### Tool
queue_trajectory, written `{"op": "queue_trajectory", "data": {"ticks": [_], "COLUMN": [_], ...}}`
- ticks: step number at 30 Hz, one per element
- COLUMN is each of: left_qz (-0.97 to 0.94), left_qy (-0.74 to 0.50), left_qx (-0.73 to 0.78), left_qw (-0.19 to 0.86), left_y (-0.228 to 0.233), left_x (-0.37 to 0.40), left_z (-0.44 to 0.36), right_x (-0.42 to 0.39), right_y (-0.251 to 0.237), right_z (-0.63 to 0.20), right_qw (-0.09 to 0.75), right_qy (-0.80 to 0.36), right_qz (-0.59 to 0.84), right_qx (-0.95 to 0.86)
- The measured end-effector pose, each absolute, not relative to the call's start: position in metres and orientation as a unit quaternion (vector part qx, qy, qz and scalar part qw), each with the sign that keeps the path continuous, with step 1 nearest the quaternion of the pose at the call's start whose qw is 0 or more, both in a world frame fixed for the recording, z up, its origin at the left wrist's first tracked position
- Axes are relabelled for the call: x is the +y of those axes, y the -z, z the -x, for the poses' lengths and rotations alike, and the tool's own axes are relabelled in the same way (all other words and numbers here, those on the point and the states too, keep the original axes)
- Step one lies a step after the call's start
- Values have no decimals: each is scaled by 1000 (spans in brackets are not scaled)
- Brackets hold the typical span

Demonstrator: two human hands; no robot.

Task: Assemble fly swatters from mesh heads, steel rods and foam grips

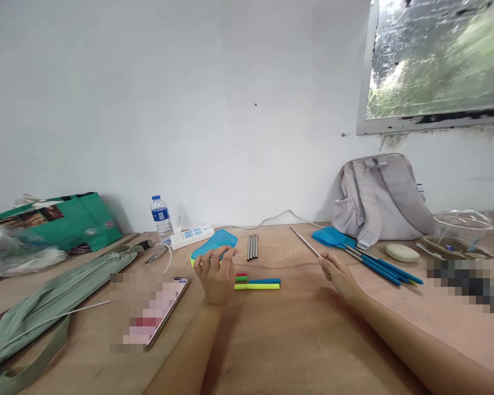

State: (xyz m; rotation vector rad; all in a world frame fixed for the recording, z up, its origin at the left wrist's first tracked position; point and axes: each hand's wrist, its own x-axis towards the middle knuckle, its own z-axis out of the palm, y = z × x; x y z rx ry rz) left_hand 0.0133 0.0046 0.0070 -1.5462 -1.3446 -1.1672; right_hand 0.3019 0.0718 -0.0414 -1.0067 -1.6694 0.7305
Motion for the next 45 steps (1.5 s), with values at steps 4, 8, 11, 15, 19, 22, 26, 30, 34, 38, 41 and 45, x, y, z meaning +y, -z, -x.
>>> {"op": "queue_trajectory", "data": {"ticks": [4, 8, 11, 15, 19, 22, 26, 30, 34, 38, 41, 45], "left_qz": [623, 670, 750, 816, 832, 844, 857, 865, 873, 884, 891, 890], "left_qy": [449, 409, 341, 285, 268, 250, 215, 172, 133, 109, 105, 101], "left_qx": [-492, -489, -470, -450, -458, -455, -450, -455, -457, -442, -428, -431], "left_qw": [411, 381, 316, 223, 159, 139, 133, 124, 111, 109, 110, 110], "left_y": [-12, -15, -22, -30, -29, -26, -25, -27, -28, -24, -19, -15], "left_x": [-4, -6, -7, -8, -7, -6, -5, -5, -6, -5, -2, 0], "left_z": [-22, -20, -22, -30, -37, -39, -40, -42, -44, -46, -47, -46], "right_x": [59, 50, 45, 40, 37, 36, 37, 37, 35, 34, 34, 33], "right_y": [32, 29, 28, 27, 25, 26, 27, 27, 23, 20, 19, 19], "right_z": [-298, -297, -296, -293, -290, -288, -288, -290, -291, -293, -295, -297], "right_qw": [497, 442, 408, 380, 360, 354, 340, 332, 328, 324, 308, 288], "right_qy": [-270, -198, -171, -155, -140, -121, -106, -92, -83, -67, -54, -42], "right_qz": [397, 391, 381, 361, 358, 367, 375, 379, 373, 369, 369, 356], "right_qx": [-722, -783, -812, -837, -850, -851, -856, -859, -864, -868, -875, -888]}}
